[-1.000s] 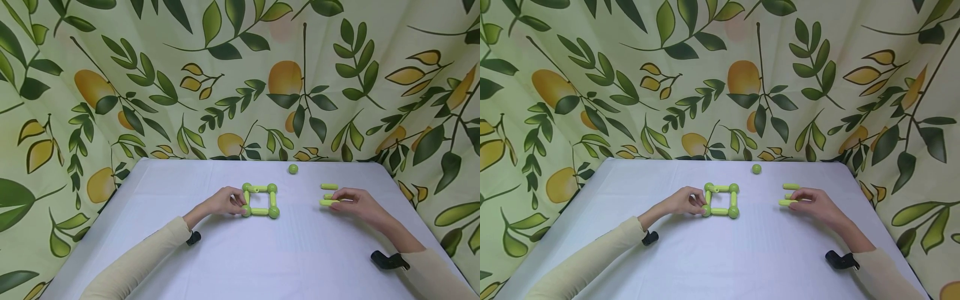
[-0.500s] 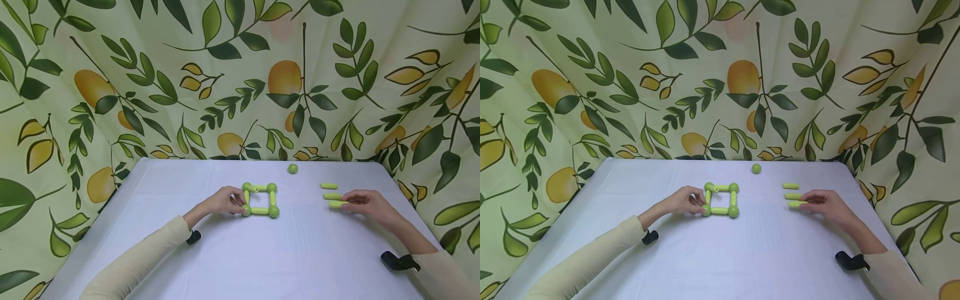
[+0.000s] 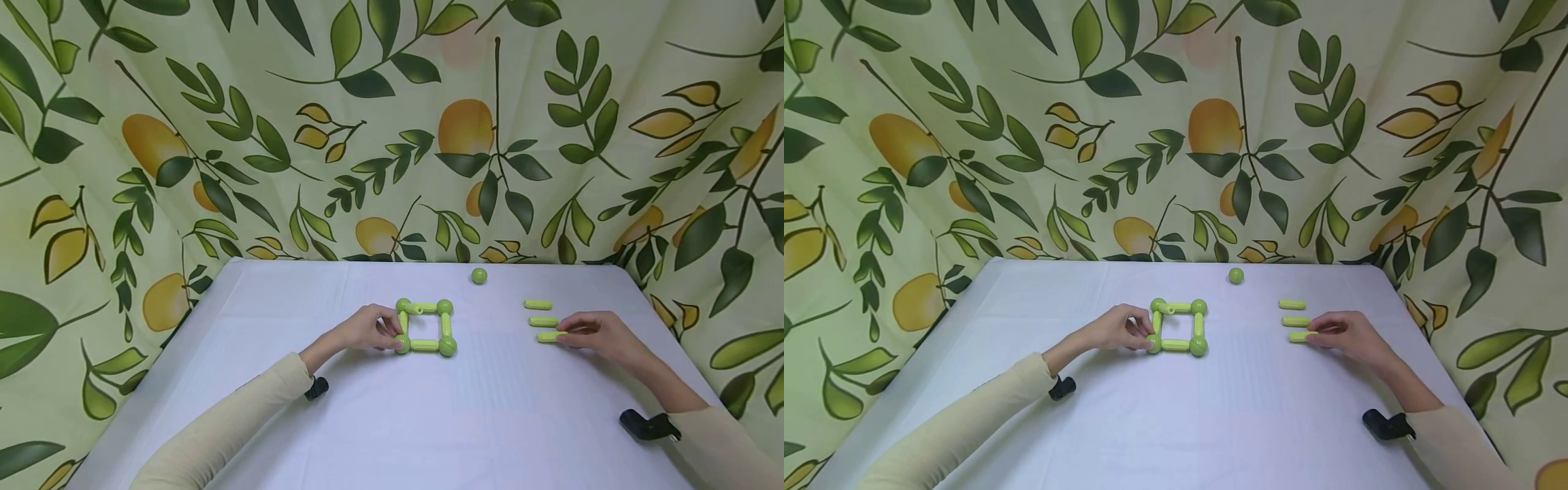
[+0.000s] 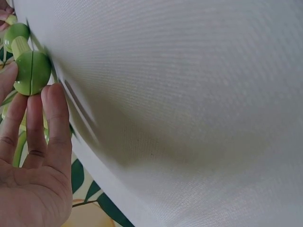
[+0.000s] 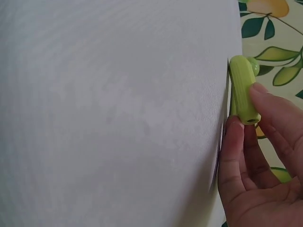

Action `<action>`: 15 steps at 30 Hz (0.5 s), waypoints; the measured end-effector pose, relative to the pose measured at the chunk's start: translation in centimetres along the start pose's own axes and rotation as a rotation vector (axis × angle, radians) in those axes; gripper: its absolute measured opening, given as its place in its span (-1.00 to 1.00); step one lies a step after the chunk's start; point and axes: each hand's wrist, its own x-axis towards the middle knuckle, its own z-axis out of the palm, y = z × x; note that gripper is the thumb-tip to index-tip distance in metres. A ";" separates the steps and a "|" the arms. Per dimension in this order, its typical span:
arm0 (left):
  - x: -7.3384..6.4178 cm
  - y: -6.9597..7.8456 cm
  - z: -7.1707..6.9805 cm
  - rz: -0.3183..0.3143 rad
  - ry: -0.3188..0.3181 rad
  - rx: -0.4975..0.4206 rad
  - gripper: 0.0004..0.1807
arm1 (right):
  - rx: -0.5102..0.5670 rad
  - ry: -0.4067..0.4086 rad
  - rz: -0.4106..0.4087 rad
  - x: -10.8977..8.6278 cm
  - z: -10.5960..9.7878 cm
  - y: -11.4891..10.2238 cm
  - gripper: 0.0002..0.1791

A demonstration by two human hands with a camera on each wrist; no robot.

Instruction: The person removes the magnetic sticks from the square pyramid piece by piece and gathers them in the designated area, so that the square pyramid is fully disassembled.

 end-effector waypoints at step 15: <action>0.1 0.0 0.1 -0.005 0.001 0.012 -0.82 | -0.035 -0.013 0.031 0.6 0.6 -0.5 -0.73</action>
